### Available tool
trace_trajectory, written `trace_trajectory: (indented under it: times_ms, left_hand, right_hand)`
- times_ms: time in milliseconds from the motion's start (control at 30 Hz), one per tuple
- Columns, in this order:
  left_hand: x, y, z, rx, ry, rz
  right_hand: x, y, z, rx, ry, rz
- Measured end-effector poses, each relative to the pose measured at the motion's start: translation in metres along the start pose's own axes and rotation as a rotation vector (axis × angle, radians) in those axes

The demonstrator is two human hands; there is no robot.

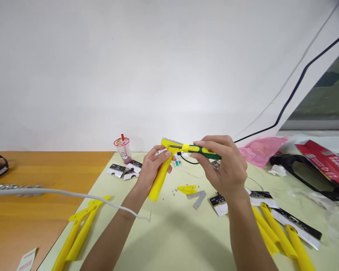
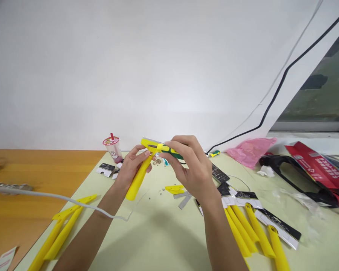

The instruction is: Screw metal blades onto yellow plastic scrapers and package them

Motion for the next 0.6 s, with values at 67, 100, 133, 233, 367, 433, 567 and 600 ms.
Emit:
trace_trajectory:
  times_ms: [67,100,133,233,367,433,567,600]
  left_hand:
    - [-0.006,-0.001,-0.002,0.010,-0.026,-0.042]
    - [-0.008,-0.002,-0.002,0.015,-0.040,-0.061]
    - [-0.010,-0.002,-0.002,0.017,-0.055,-0.077]
    - [-0.013,0.000,0.001,0.012,-0.093,-0.088]
    - [-0.022,0.006,0.005,-0.019,-0.118,-0.078]
    - [-0.030,0.010,0.005,-0.028,-0.134,-0.078]
    - [-0.047,0.021,0.001,0.009,-0.164,-0.109]
    - [-0.051,0.024,-0.002,0.023,-0.172,-0.119]
  right_hand:
    - [-0.003,0.001,0.000,-0.055,-0.001,-0.036]
    - [-0.004,0.002,0.000,-0.074,-0.022,-0.070]
    - [-0.004,0.003,-0.001,-0.079,-0.053,-0.110]
    - [-0.003,0.005,-0.006,-0.013,-0.159,-0.207]
    - [0.003,0.006,-0.010,0.062,-0.216,-0.234]
    - [0.006,0.006,-0.009,0.054,-0.263,-0.211]
    - [0.022,0.002,-0.003,-0.015,-0.313,-0.075]
    - [0.027,0.000,0.000,-0.042,-0.298,-0.041]
Point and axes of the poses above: each hand's wrist, its own y-axis away from the middle knuckle, its own z-axis out of the back of the hand, x = y × z, the point moved 6 cm from there along -y, towards the middle knuckle, and after that the axes turned 4 degrees about -z, right-handed, at the moved point
